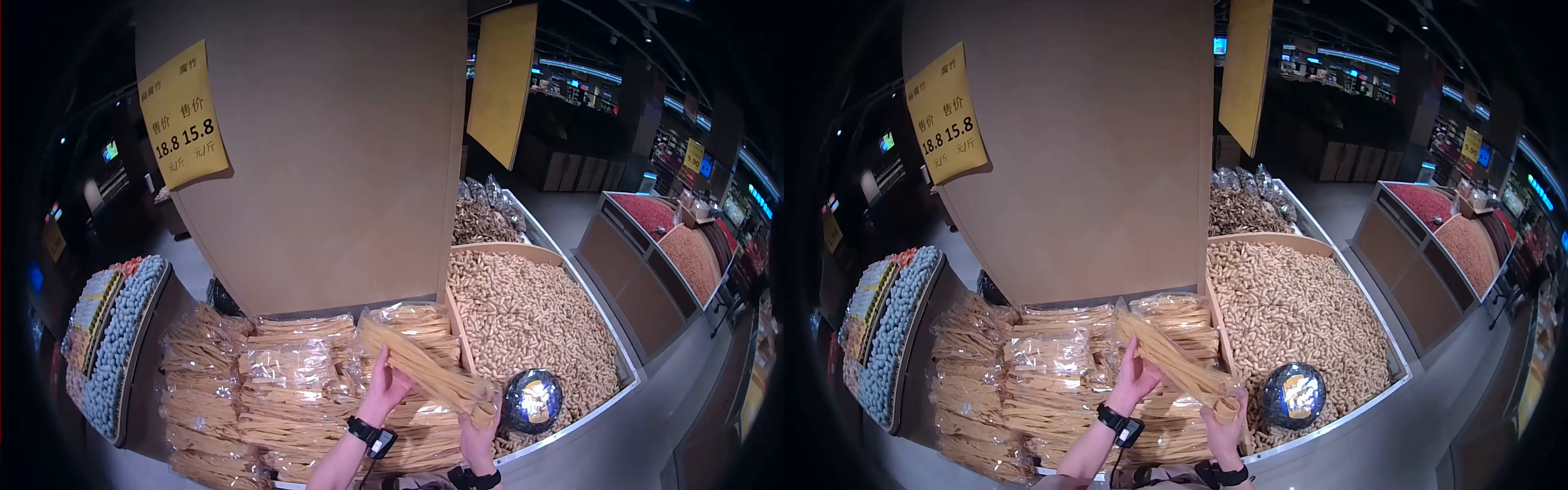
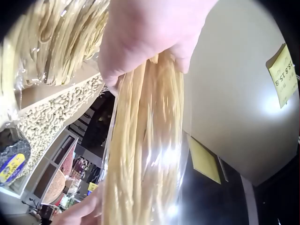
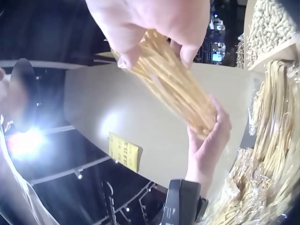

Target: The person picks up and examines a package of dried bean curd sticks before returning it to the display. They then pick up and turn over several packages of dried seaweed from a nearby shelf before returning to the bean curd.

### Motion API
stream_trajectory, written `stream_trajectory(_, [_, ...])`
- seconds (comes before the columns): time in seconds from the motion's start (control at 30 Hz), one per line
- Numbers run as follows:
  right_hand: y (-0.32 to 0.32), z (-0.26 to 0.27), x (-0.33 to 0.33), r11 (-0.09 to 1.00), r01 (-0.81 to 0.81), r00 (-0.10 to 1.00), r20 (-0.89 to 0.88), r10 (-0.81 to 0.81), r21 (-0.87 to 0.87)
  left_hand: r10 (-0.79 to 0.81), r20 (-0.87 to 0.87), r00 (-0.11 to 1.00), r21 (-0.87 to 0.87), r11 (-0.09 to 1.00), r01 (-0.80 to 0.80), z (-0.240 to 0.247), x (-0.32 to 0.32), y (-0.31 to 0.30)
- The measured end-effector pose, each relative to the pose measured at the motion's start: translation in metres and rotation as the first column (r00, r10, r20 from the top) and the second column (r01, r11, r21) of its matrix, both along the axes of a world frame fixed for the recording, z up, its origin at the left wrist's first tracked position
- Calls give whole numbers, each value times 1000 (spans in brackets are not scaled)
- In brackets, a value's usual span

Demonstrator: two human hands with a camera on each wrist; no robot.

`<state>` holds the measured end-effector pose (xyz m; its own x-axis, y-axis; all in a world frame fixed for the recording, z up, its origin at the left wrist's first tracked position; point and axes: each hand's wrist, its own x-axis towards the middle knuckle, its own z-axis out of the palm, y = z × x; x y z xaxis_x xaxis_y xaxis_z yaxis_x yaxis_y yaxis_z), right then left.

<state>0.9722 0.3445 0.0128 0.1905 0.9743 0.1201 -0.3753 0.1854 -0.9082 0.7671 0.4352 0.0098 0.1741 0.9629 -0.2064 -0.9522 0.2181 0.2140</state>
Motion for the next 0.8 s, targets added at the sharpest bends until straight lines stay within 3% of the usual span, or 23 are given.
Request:
stream_trajectory(0.03, [-1,0,8,1000,-17,1000,19,17,6,17,19,1000,6,1000,-17,4,-1,-3])
stream_trajectory(0.1, [-6,-9,26,987,82,952,-281,-118,-137,209,-64,976,14,978,-208,16,-8,-13])
stream_trajectory(0.17, [-3,-30,53,980,-27,942,-332,-41,-199,235,-2,972,29,972,-235,22,-18,-23])
stream_trajectory(0.23, [4,-30,62,978,-209,859,-472,197,28,307,-107,946,93,950,-298,33,-29,-33])
stream_trajectory(0.27, [4,-22,63,982,-186,926,-325,190,44,318,-121,940,94,947,-308,43,-30,-45])
stream_trajectory(0.3, [6,-26,63,975,-216,921,-323,219,47,347,-119,930,97,937,-336,49,-33,-54])
stream_trajectory(0.37, [10,-38,64,956,-280,786,-550,282,90,398,-301,866,136,917,-374,59,-39,-70])
stream_trajectory(0.43, [6,-16,51,955,-265,808,-510,296,134,470,-324,821,238,881,-410,83,-37,-90])
stream_trajectory(0.5, [2,-4,42,980,-199,924,-329,195,23,443,-342,828,291,888,-355,91,-40,-105])
stream_trajectory(0.57, [7,-13,37,973,-232,904,-369,216,1,423,-263,867,398,866,-302,136,-30,-127])
stream_trajectory(0.63, [9,-20,35,952,-285,895,-386,224,-109,487,-312,816,471,825,-313,150,-26,-141])
stream_trajectory(0.8, [6,-18,32,923,-366,858,-425,288,-115,632,-412,657,633,717,-292,167,-21,-164])
